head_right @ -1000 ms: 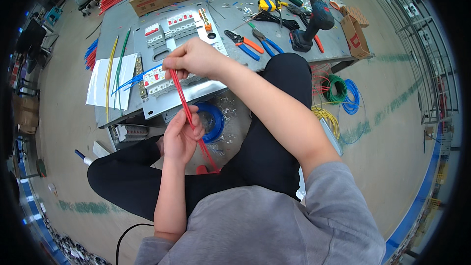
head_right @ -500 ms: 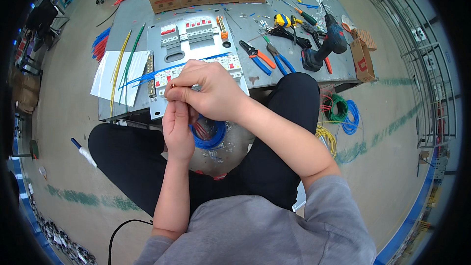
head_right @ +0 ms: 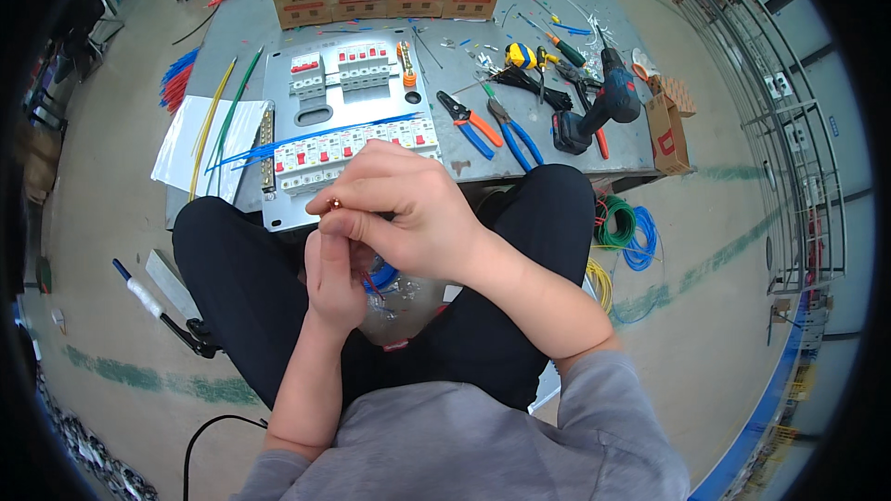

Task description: The person sits on a low stool and assembles an electrical panel by stripping red wires, inserting them into circuit breakers, and crimping terminals. They use a wire stripper and a crimping tool to prepare and secure the connections.

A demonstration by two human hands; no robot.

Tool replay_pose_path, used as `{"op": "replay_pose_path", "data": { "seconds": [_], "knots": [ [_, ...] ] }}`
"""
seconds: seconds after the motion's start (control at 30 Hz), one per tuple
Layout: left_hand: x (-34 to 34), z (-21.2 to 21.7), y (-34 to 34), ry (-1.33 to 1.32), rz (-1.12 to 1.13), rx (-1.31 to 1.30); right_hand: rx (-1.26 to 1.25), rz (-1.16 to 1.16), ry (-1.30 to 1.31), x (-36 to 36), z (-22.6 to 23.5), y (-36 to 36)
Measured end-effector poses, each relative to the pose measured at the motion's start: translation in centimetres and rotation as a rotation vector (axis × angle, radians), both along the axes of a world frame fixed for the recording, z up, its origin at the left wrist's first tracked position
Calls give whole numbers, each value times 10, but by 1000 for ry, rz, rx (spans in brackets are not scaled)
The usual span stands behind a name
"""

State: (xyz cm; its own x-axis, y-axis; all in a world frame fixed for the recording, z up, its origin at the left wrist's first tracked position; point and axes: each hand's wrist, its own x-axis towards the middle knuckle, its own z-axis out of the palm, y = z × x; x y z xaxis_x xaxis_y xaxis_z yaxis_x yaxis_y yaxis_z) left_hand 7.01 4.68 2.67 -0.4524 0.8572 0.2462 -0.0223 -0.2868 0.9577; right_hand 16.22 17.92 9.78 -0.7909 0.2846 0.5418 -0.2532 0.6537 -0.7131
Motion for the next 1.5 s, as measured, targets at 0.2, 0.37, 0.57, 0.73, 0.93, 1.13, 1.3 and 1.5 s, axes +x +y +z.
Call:
{"op": "replay_pose_path", "data": {
  "seconds": [0.2,0.37,0.57,0.73,0.93,1.13,1.3,1.5],
  "knots": [
    [22,27,-2,-448,-137,43,-327,151,-13,8,2,-5],
    [17,12,-7,-442,-333,34,-444,272,-90,18,-1,11],
    [22,1,-3,-341,-282,49,-406,173,-59,25,-2,2],
    [29,-6,1,-222,-226,72,-337,54,-37,29,1,-6],
    [27,11,1,-330,-216,37,-232,8,21,29,-6,-8],
    [24,3,-5,-266,-234,67,-271,77,45,30,-7,-7],
    [28,4,-3,-226,-196,63,-336,66,31,35,-7,-10],
    [28,-3,-2,-241,-251,72,-437,134,63,40,-14,-7]
  ]
}}
